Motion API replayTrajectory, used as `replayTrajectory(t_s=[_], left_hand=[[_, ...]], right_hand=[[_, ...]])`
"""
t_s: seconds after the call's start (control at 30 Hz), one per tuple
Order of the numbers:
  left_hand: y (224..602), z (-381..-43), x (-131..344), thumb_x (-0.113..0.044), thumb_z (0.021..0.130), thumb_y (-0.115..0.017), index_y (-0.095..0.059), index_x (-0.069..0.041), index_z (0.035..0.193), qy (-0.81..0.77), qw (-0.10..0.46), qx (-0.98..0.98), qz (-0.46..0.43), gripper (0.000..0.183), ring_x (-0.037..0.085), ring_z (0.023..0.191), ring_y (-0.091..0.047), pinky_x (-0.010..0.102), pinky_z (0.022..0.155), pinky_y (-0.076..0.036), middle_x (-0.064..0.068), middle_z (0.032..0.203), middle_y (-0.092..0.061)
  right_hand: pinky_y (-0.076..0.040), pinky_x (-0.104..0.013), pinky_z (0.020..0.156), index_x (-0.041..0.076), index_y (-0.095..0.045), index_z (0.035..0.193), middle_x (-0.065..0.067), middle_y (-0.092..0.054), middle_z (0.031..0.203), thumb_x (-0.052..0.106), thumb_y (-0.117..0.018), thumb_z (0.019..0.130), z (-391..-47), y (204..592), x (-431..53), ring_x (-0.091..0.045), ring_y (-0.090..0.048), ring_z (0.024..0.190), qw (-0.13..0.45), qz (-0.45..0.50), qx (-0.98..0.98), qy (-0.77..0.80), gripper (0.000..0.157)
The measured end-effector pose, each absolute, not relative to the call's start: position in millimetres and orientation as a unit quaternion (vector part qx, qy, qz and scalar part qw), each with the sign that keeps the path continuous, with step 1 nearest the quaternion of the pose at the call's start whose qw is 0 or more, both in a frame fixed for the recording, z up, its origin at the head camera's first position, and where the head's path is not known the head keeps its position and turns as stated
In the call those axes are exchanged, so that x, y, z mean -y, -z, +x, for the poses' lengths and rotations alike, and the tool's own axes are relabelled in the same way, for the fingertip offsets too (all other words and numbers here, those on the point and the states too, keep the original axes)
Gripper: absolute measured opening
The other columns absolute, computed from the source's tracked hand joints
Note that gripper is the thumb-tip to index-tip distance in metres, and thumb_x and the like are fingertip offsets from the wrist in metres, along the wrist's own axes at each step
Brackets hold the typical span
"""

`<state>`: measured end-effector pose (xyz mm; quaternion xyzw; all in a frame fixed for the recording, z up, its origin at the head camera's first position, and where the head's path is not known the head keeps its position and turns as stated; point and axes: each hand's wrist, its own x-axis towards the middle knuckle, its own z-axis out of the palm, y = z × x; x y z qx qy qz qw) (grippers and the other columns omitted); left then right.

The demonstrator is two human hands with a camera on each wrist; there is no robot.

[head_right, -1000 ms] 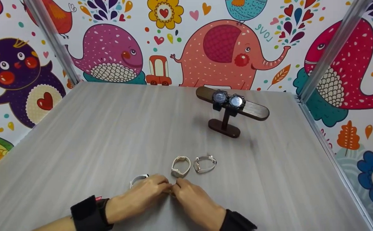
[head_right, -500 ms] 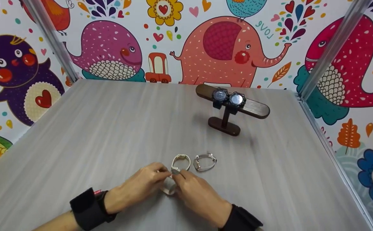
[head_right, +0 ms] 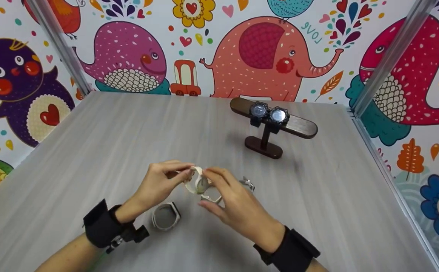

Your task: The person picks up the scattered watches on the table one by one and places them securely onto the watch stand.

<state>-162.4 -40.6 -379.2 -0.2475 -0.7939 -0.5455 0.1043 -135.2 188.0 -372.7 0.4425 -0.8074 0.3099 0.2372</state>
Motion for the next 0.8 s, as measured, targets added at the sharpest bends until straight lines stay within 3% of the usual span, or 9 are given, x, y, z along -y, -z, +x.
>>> replayTrajectory(t_s=[0.1, 0.23, 0.37, 0.5, 0.8], left_hand=[[375.5, -165.2, 38.4, -0.005, 0.095, -0.065, -0.072, 0.006, 0.114, 0.609, 0.075, 0.76, -0.213, 0.023, 0.03, 0.092, -0.074, 0.02, 0.079, -0.06, 0.02, 0.105, -0.075], [370.8, -166.8, 33.3, -0.004, 0.095, -0.065, -0.07, 0.009, 0.116, 0.662, 0.048, 0.725, -0.187, 0.024, 0.032, 0.097, -0.074, 0.021, 0.082, -0.06, 0.023, 0.11, -0.074], [367.6, -165.9, 27.5, -0.003, 0.095, -0.065, -0.069, 0.01, 0.116, 0.694, 0.022, 0.696, -0.184, 0.025, 0.027, 0.096, -0.074, 0.026, 0.083, -0.061, 0.026, 0.111, -0.072], [366.0, -162.0, 22.1, -0.002, 0.095, -0.064, -0.068, 0.011, 0.118, 0.711, 0.002, 0.676, -0.196, 0.027, 0.024, 0.1, -0.074, 0.027, 0.085, -0.061, 0.028, 0.115, -0.071], [367.8, -152.6, 15.3, 0.0, 0.095, -0.063, -0.067, 0.011, 0.12, 0.706, -0.011, 0.675, -0.215, 0.028, 0.034, 0.109, -0.07, 0.021, 0.087, -0.059, 0.027, 0.119, -0.069]], right_hand=[[-0.044, -0.01, 0.105, 0.004, -0.047, 0.147, -0.013, -0.054, 0.14, 0.013, -0.087, 0.076, -134.9, 367.5, -187.8, -0.02, -0.058, 0.125, 0.231, 0.433, 0.811, -0.318, 0.081], [-0.042, -0.012, 0.109, -0.001, -0.046, 0.146, -0.014, -0.05, 0.145, 0.025, -0.08, 0.085, -133.9, 363.9, -185.8, -0.016, -0.053, 0.132, 0.23, 0.426, 0.809, -0.334, 0.075], [-0.04, -0.015, 0.112, -0.006, -0.047, 0.143, -0.016, -0.049, 0.147, 0.033, -0.073, 0.09, -133.9, 360.9, -181.3, -0.012, -0.049, 0.137, 0.251, 0.437, 0.788, -0.354, 0.071], [-0.042, -0.016, 0.111, -0.007, -0.05, 0.14, -0.019, -0.052, 0.143, 0.032, -0.072, 0.09, -136.6, 359.0, -177.8, -0.013, -0.051, 0.136, 0.278, 0.459, 0.759, -0.368, 0.067], [-0.047, -0.015, 0.106, -0.008, -0.057, 0.133, -0.023, -0.06, 0.129, 0.024, -0.07, 0.093, -138.7, 364.2, -181.7, -0.017, -0.058, 0.128, 0.282, 0.489, 0.727, -0.391, 0.053]])
